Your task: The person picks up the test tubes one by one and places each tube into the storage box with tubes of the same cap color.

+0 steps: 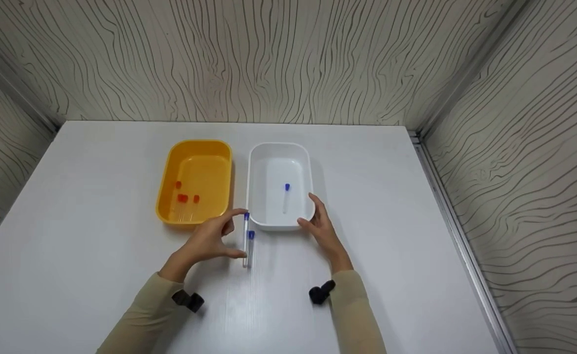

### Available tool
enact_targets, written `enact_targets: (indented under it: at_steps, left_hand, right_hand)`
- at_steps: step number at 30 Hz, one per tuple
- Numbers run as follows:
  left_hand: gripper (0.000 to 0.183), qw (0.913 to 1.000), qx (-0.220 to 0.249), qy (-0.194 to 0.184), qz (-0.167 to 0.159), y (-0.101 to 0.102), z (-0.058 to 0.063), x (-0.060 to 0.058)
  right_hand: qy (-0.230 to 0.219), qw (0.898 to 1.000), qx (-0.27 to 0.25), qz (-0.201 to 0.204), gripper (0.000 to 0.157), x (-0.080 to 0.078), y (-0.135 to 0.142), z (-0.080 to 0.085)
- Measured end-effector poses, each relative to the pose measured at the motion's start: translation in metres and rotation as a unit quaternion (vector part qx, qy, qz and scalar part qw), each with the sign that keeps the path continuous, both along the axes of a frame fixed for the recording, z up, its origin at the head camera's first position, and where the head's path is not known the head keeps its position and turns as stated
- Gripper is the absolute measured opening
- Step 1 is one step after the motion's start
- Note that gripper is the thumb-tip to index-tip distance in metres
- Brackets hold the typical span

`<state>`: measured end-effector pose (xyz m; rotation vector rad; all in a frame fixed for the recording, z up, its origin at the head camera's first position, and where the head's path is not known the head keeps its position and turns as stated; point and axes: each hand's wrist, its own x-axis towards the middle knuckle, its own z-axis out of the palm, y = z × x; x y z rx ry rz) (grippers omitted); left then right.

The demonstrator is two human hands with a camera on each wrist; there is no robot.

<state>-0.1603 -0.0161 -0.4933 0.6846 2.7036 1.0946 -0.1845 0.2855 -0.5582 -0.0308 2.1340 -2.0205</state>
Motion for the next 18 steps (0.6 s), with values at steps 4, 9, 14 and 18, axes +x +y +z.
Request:
enact_targets:
  at_steps: [4,9,14,18]
  left_hand:
    - [0.09,1.0,0.005,-0.003,-0.005,0.005,0.004,-0.005]
    - [0.09,0.9998,0.009,-0.016,-0.007,0.012,0.007,-0.011]
    - [0.091,0.9997,0.011,-0.017,-0.01,0.02,0.014,-0.018]
    - [0.089,0.9996,0.021,-0.004,-0.015,0.027,0.018,-0.025]
  right_hand:
    - [0.001,1.0,0.003,0.001,0.075,-0.001,0.0,0.0]
    - [0.002,1.0,-0.017,0.006,0.076,0.0,0.001,-0.001]
    - [0.008,1.0,-0.014,0.008,0.076,0.0,0.001,-0.002]
    - [0.008,1.0,-0.016,0.008,0.075,0.0,0.001,-0.002]
